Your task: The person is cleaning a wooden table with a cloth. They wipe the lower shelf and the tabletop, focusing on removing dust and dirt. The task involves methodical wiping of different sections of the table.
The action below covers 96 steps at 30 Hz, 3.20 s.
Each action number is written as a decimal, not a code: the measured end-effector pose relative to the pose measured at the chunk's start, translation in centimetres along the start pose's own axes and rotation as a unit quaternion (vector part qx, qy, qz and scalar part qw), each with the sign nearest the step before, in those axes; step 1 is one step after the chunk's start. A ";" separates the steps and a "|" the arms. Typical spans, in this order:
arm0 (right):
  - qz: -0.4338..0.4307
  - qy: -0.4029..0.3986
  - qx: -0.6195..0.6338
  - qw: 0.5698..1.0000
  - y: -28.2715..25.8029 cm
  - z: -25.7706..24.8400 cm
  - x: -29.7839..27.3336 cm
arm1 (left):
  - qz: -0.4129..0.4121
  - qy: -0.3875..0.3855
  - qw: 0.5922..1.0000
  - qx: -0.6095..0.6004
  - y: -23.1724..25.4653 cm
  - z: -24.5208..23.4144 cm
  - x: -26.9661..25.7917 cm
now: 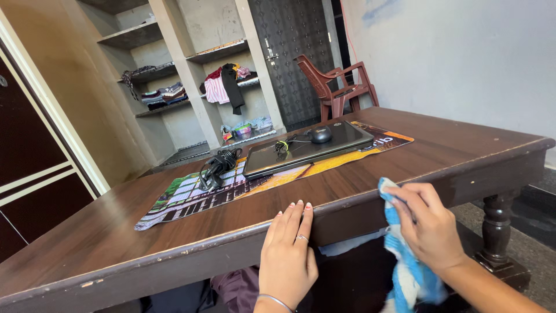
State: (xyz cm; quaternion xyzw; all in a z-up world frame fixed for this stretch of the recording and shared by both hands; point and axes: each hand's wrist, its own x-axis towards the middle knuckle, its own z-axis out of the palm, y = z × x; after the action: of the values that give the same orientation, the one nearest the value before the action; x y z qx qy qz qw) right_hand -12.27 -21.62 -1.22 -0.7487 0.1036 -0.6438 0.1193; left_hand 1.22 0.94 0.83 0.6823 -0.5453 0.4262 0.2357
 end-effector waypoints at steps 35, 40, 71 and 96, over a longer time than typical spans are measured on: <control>-0.077 -0.334 0.150 0.927 -1.6 9.1 7.9 | -0.173 0.082 0.981 0.033 -2.8 -2.1 1.0; -0.037 -0.381 0.037 0.923 2.8 5.6 9.8 | -0.144 0.051 0.988 -0.006 -4.2 -2.5 0.1; 0.224 -0.373 -0.227 0.871 6.2 6.3 13.8 | -0.158 0.057 0.985 -0.032 -4.6 -2.8 0.4; 0.123 -0.429 -0.159 0.881 0.9 10.0 11.7 | -0.157 0.084 0.984 0.003 -4.4 -1.8 0.0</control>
State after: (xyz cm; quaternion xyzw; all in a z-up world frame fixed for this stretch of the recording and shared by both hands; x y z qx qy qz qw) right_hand -0.63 -25.65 8.09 -0.9419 0.2345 -0.2144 0.1091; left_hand 4.80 3.63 2.37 0.7222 -0.4081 0.4409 0.3427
